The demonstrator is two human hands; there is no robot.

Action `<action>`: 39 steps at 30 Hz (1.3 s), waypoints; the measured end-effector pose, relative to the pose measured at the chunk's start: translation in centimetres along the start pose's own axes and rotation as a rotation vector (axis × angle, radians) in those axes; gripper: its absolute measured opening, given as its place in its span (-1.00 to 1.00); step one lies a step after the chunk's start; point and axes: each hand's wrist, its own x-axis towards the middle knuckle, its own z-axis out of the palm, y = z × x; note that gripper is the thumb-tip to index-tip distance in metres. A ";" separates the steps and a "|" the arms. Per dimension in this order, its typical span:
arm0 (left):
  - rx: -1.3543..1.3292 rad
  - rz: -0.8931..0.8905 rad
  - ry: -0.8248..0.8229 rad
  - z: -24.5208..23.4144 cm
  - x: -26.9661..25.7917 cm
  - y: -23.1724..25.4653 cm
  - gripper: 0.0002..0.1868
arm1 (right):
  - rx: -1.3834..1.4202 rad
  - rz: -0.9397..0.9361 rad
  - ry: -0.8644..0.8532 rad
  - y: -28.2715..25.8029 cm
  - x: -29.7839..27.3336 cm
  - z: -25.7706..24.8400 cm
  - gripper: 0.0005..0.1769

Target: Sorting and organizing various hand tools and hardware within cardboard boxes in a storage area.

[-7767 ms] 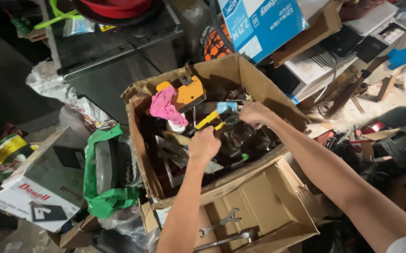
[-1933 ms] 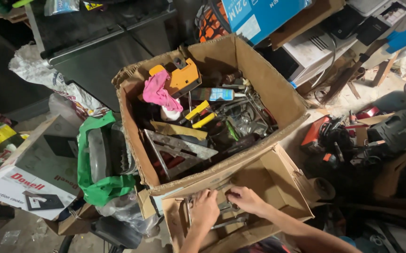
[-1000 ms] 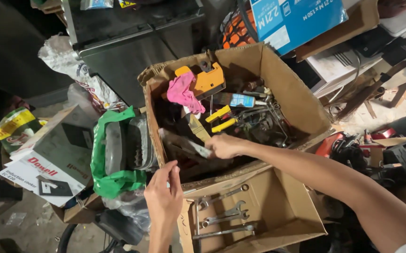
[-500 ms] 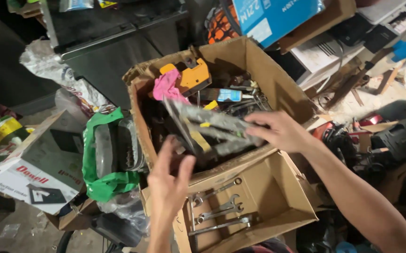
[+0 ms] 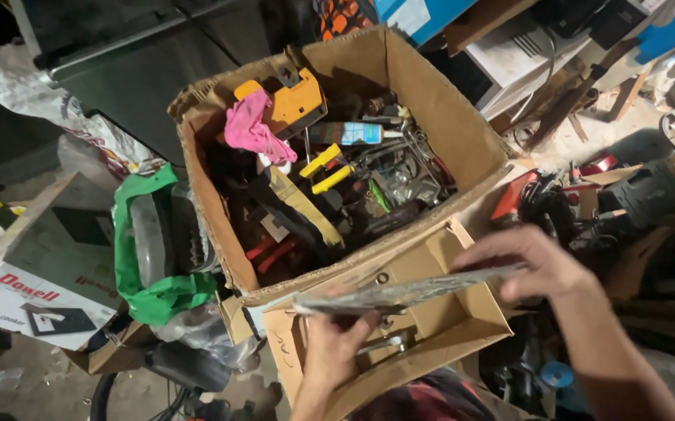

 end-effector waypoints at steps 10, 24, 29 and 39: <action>0.667 0.039 -0.087 -3.8 0.7 -21.3 -0.59 | -0.114 0.637 0.040 13.6 -1.6 10.0 -0.70; 1.170 0.260 -0.130 -6.6 2.7 -28.6 -0.90 | -0.410 0.474 -0.609 14.4 -1.9 18.1 -0.59; 1.232 -0.026 -0.206 -6.2 3.2 -29.0 -0.88 | -0.248 0.252 -0.815 26.6 -7.2 19.3 -0.41; 0.977 -0.227 -0.306 -3.6 1.1 -8.9 -0.72 | -0.383 0.195 -0.501 6.3 3.0 15.0 -0.44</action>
